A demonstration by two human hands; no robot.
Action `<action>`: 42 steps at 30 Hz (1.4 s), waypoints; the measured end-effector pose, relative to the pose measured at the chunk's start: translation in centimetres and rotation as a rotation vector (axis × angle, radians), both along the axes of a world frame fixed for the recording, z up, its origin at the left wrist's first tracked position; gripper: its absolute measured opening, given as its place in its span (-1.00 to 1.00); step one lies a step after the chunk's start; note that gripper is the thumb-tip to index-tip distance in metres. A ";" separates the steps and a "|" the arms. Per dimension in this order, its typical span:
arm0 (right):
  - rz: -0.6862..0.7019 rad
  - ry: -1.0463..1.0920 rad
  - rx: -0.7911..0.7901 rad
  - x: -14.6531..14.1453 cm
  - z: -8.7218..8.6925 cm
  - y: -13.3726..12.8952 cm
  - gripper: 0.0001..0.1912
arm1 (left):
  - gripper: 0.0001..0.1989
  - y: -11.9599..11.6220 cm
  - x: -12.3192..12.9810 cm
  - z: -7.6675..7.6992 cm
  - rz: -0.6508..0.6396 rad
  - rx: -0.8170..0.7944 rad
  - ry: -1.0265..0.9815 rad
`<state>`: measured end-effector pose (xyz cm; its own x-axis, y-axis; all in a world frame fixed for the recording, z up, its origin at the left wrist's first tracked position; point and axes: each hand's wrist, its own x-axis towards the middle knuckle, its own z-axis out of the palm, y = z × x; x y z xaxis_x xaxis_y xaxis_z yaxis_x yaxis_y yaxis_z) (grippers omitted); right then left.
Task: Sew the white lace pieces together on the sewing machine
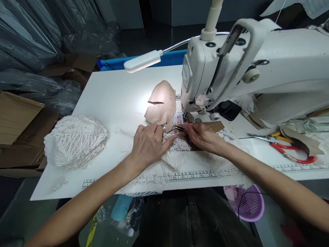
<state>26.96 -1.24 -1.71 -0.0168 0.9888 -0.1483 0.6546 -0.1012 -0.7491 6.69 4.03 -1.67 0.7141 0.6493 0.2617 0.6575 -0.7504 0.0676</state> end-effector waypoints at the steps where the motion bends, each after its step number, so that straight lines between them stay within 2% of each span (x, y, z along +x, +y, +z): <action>1: -0.001 0.013 0.001 -0.1 0.0 0.0 -0.51 | -0.57 0.2 0.2 -0.1 0.032 -0.014 0.016; 5: 0.016 0.103 0.017 -0.2 -0.3 -0.5 -0.51 | -0.74 0.7 0.5 -0.6 0.002 -0.095 0.014; 8: 0.002 0.139 0.039 0.0 -0.6 -0.7 -0.49 | -0.79 0.7 0.2 -0.8 -0.074 -0.183 -0.111; 11: -0.023 0.175 0.038 0.1 -0.8 -0.7 -0.47 | -0.84 0.7 -0.1 -0.7 -0.096 -0.448 -0.359; 14: -0.009 0.208 0.013 0.1 -0.7 -0.7 -0.45 | -0.85 0.8 -0.1 -0.4 0.004 -0.784 -0.562; 17: 0.025 0.179 0.030 0.0 -0.6 -0.9 -0.48 | -0.85 1.1 -0.2 -0.1 0.093 -0.981 -0.644; 20: 0.032 0.113 0.052 -0.1 -0.5 -1.2 -0.50 | -0.83 1.5 -0.5 0.2 0.086 -1.089 -0.614; 22: 0.029 0.102 0.045 -0.1 -0.5 -1.4 -0.50 | -0.79 1.7 -0.7 0.6 0.073 -1.095 -0.496; 24: 0.025 0.105 0.034 -0.1 -0.5 -1.4 -0.50 | -0.72 1.6 -0.7 0.8 0.087 -1.018 -0.375; 26: 0.026 0.114 0.021 -0.1 -0.5 -1.4 -0.50 | -0.67 1.4 -0.5 0.9 0.127 -0.919 -0.339; 29: 0.051 0.131 0.004 -0.1 -0.5 -1.4 -0.49 | -0.68 1.0 -0.2 0.7 0.156 -0.918 -0.390; 34: 0.069 0.136 -0.010 -0.4 -0.3 -1.7 -0.53 | -0.54 1.1 -0.3 0.7 0.145 -1.146 -0.501; 42: 0.016 -0.052 -0.003 -0.9 0.0 -1.8 -0.54 | -0.52 1.3 -0.6 0.7 0.125 -1.095 -0.555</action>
